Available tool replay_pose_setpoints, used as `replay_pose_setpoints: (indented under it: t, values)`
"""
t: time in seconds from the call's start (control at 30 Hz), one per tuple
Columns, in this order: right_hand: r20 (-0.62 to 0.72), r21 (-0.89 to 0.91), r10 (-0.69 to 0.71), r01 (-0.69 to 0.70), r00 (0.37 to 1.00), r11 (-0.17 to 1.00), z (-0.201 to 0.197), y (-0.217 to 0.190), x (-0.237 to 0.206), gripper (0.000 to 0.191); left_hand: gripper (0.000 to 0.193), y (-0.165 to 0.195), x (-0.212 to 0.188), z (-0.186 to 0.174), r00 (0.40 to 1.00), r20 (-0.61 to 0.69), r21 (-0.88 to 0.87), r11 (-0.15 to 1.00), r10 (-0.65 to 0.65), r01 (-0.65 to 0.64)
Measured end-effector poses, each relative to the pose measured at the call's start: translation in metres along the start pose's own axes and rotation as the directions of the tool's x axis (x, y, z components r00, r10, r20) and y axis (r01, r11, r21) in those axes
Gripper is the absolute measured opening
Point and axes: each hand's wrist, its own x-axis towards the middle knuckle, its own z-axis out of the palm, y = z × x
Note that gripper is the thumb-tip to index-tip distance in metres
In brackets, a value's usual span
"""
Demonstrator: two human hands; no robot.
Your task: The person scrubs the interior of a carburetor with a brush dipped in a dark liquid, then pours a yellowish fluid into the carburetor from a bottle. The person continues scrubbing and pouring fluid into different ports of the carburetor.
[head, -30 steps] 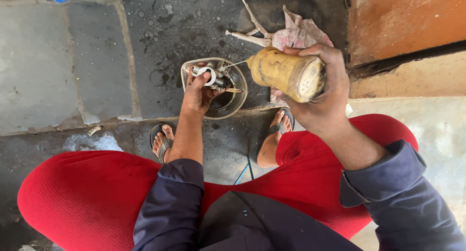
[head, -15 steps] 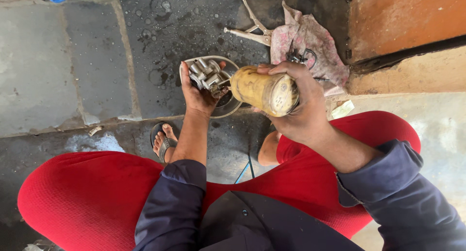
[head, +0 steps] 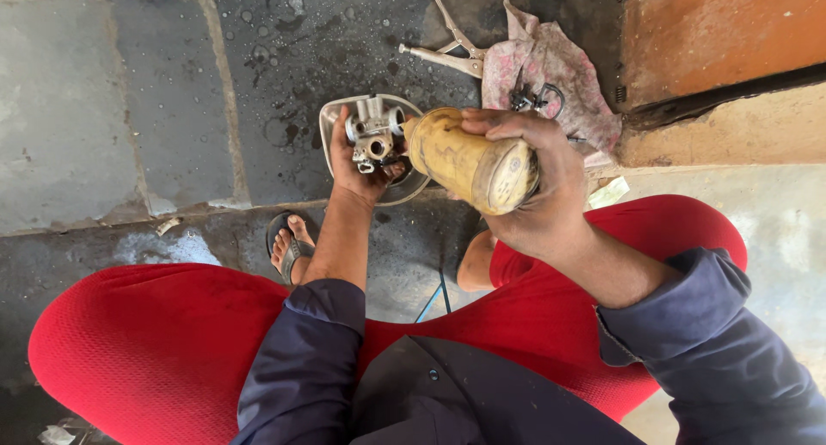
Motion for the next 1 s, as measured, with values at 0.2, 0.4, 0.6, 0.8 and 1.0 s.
replay_pose_setpoints:
  t: [0.2, 0.4, 0.6, 0.8, 1.0]
  values:
    - [0.031, 0.009, -0.078, 0.077, 0.997, 0.997, 0.005, 0.004, -0.002, 0.065, 0.054, 0.002, -0.007, 0.005, 0.985, 0.16, -0.039, 0.997, -0.064, 0.071]
    - [0.058, 0.066, -0.094, 0.09, 0.994, 0.994, 0.007, 0.002, -0.005, 0.063, 0.045, -0.001, -0.002, -0.001, 0.994, 0.085, -0.15, 0.986, -0.063, 0.075]
    - [0.116, -0.057, -0.034, 0.041, 0.993, 0.998, 0.004, -0.002, -0.006, 0.064, 0.044, 0.0, -0.006, 0.002, 0.974, 0.221, -0.208, 0.974, -0.038, 0.085]
    - [0.145, 0.052, -0.062, 0.055, 0.987, 0.997, 0.005, -0.004, -0.011, 0.067, 0.049, 0.002, -0.008, 0.004, 0.985, 0.162, -0.29, 0.951, -0.06, 0.106]
    - [0.204, 0.063, -0.086, 0.074, 0.975, 0.995, 0.006, 0.003, -0.015, 0.064, 0.048, 0.002, -0.005, 0.004, 0.95, 0.31, -0.25, 0.962, -0.029, 0.111]
